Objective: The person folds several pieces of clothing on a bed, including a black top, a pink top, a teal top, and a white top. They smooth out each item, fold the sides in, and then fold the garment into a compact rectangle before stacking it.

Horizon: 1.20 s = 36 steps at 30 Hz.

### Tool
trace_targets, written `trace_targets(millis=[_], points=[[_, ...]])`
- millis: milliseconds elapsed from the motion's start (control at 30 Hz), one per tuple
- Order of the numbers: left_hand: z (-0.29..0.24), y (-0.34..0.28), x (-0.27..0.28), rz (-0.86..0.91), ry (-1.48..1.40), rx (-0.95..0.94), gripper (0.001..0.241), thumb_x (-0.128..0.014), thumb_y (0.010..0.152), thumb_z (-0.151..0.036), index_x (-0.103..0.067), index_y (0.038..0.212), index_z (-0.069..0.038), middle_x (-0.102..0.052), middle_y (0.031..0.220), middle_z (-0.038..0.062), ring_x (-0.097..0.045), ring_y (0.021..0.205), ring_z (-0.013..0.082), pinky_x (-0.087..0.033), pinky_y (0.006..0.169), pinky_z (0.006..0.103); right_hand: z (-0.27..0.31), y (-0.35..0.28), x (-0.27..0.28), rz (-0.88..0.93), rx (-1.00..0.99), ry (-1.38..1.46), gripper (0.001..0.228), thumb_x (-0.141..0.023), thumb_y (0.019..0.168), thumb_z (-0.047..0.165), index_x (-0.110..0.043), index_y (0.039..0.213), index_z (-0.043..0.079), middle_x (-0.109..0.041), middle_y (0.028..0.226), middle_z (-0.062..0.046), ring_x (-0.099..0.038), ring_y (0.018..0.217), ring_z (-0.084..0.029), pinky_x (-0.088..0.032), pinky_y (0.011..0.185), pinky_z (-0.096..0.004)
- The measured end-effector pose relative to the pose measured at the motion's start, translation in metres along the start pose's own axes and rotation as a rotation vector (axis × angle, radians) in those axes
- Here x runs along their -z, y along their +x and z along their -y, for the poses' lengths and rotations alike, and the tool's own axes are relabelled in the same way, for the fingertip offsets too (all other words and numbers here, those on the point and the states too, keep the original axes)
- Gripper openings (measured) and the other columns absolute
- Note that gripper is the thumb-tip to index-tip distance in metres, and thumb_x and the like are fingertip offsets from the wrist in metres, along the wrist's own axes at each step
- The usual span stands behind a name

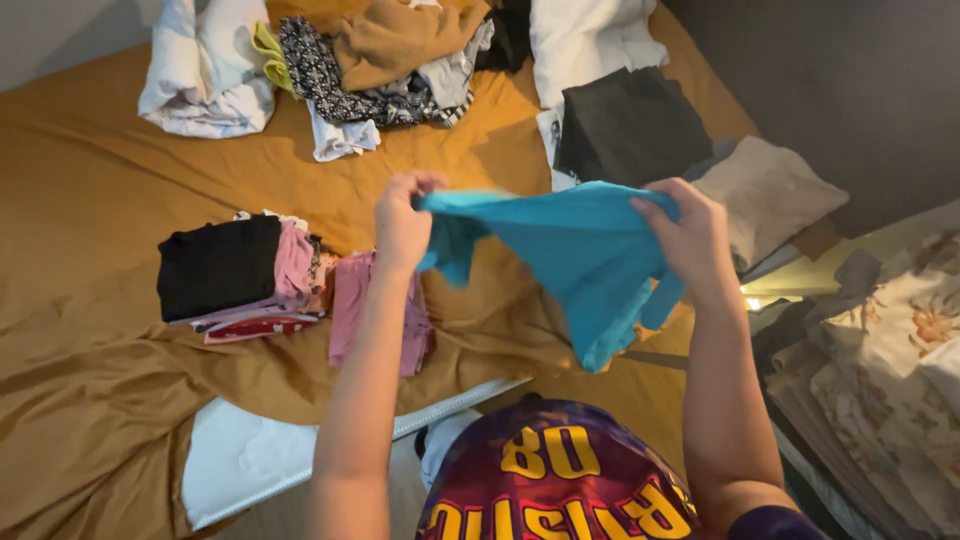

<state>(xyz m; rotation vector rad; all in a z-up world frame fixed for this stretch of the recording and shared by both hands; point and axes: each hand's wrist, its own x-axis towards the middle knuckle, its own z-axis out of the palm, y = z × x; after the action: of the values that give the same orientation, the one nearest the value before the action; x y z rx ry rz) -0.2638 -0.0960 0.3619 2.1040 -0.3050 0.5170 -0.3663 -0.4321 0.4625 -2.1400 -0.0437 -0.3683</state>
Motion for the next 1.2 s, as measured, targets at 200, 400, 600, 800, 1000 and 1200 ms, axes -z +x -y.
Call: trace_targets(millis=[200, 400, 600, 800, 1000, 1200], points=[[-0.021, -0.013, 0.004, 0.039, 0.037, -0.242, 0.047, -0.06, 0.071, 0.011, -0.069, 0.112, -0.01, -0.059, 0.108, 0.018, -0.06, 0.105, 0.0383, -0.052, 0.09, 0.0432, -0.018, 0.012, -0.003, -0.219, 0.084, -0.107, 0.017, -0.076, 0.099, 0.014, -0.07, 0.109, 0.002, -0.069, 0.087, -0.009, -0.063, 0.08, -0.017, -0.052, 0.074, -0.033], [-0.008, -0.03, -0.015, 0.46, -0.179, -0.046, 0.049, -0.056, 0.078, 0.011, -0.063, 0.12, -0.014, -0.062, 0.107, 0.014, -0.063, 0.109, 0.0348, -0.053, 0.09, 0.0412, -0.041, 0.02, -0.006, -0.286, 0.17, -0.286, 0.015, -0.077, 0.097, 0.013, -0.07, 0.107, 0.005, -0.067, 0.1, -0.014, -0.067, 0.088, -0.032, -0.053, 0.079, -0.039], [0.046, -0.047, -0.042, 0.621, 0.619, -0.094, 0.03, -0.065, 0.084, -0.003, -0.077, 0.105, -0.02, -0.066, 0.115, 0.014, -0.062, 0.111, 0.0387, -0.05, 0.094, 0.0472, -0.044, 0.021, -0.019, -0.27, 0.323, -0.552, 0.017, -0.083, 0.086, 0.016, -0.077, 0.1, 0.009, -0.064, 0.091, -0.012, -0.063, 0.09, -0.033, -0.05, 0.078, -0.043], [0.056, -0.029, -0.015, 0.15, 0.465, 0.063, 0.02, -0.068, 0.08, -0.007, -0.074, 0.098, -0.013, -0.073, 0.097, 0.012, -0.066, 0.099, 0.0353, -0.043, 0.094, 0.0527, -0.021, 0.01, -0.011, -0.223, -0.189, -0.234, 0.011, -0.075, 0.096, 0.016, -0.073, 0.106, 0.01, -0.061, 0.079, -0.013, -0.058, 0.073, -0.027, -0.048, 0.07, -0.038], [0.109, -0.003, 0.003, 0.01, 0.062, 0.208, 0.015, -0.065, 0.1, -0.019, -0.07, 0.11, -0.01, -0.074, 0.105, 0.012, -0.07, 0.1, 0.0288, -0.053, 0.086, 0.0356, -0.062, 0.018, 0.01, -0.077, -0.149, 0.025, 0.015, -0.069, 0.101, 0.017, -0.064, 0.108, 0.005, -0.065, 0.095, -0.003, -0.058, 0.086, -0.01, -0.05, 0.075, -0.031], [0.01, -0.002, 0.049, 0.396, -1.11, 0.601, 0.031, -0.061, 0.095, -0.021, -0.064, 0.125, -0.011, -0.07, 0.118, 0.002, -0.067, 0.105, 0.0116, -0.056, 0.091, 0.0291, -0.055, 0.017, 0.051, 0.067, -0.122, 0.76, 0.019, -0.066, 0.099, 0.005, -0.061, 0.116, 0.012, -0.063, 0.108, -0.001, -0.06, 0.099, -0.01, -0.05, 0.087, -0.03]])
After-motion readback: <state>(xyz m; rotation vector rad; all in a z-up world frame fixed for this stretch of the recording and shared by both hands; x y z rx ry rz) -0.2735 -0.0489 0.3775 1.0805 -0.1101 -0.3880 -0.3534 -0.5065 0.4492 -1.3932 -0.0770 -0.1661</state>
